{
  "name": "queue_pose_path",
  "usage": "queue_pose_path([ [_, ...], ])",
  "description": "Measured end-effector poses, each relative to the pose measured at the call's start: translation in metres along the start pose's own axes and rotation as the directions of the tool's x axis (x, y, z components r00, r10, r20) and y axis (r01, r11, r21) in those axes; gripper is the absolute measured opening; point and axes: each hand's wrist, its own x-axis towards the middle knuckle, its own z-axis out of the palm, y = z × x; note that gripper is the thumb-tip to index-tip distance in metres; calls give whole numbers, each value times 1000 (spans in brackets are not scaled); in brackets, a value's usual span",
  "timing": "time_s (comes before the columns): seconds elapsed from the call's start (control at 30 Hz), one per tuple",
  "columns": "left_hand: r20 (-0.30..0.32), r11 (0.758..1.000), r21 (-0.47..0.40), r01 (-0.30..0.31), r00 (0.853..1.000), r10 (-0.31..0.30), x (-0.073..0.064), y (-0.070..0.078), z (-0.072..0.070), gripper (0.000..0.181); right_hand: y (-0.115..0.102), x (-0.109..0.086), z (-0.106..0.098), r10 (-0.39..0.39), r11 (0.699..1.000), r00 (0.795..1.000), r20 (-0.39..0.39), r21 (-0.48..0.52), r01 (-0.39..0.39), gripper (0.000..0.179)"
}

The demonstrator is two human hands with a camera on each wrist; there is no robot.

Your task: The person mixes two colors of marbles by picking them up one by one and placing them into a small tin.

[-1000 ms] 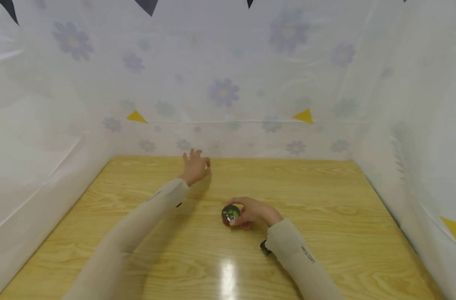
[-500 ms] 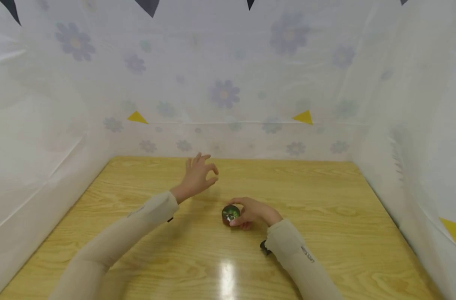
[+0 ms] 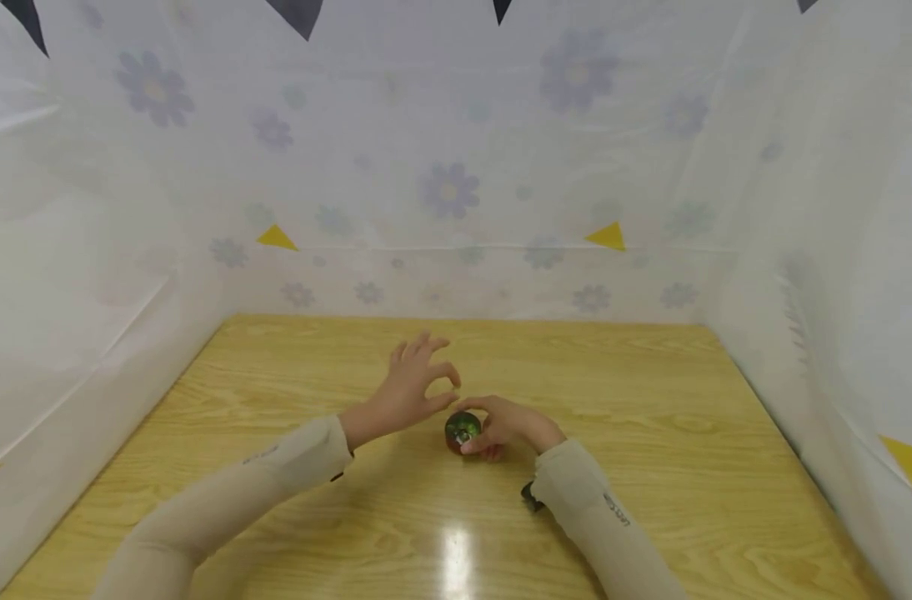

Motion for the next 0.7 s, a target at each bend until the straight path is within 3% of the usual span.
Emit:
queue_pose_path([
  [0.23,72,999,-13,-36,997,36,-10,11,9,11,0,-1,-2,-8,1000,1000,7,2,8,83],
  [0.47,157,999,7,-34,987,33,-15,15,20,14,1,1,-2,-24,1000,1000,13,1,24,77],
  [0.7,179,999,-10,-35,983,36,-13,13,29,19,2,1,-4,-26,1000,1000,12,-5,26,71],
])
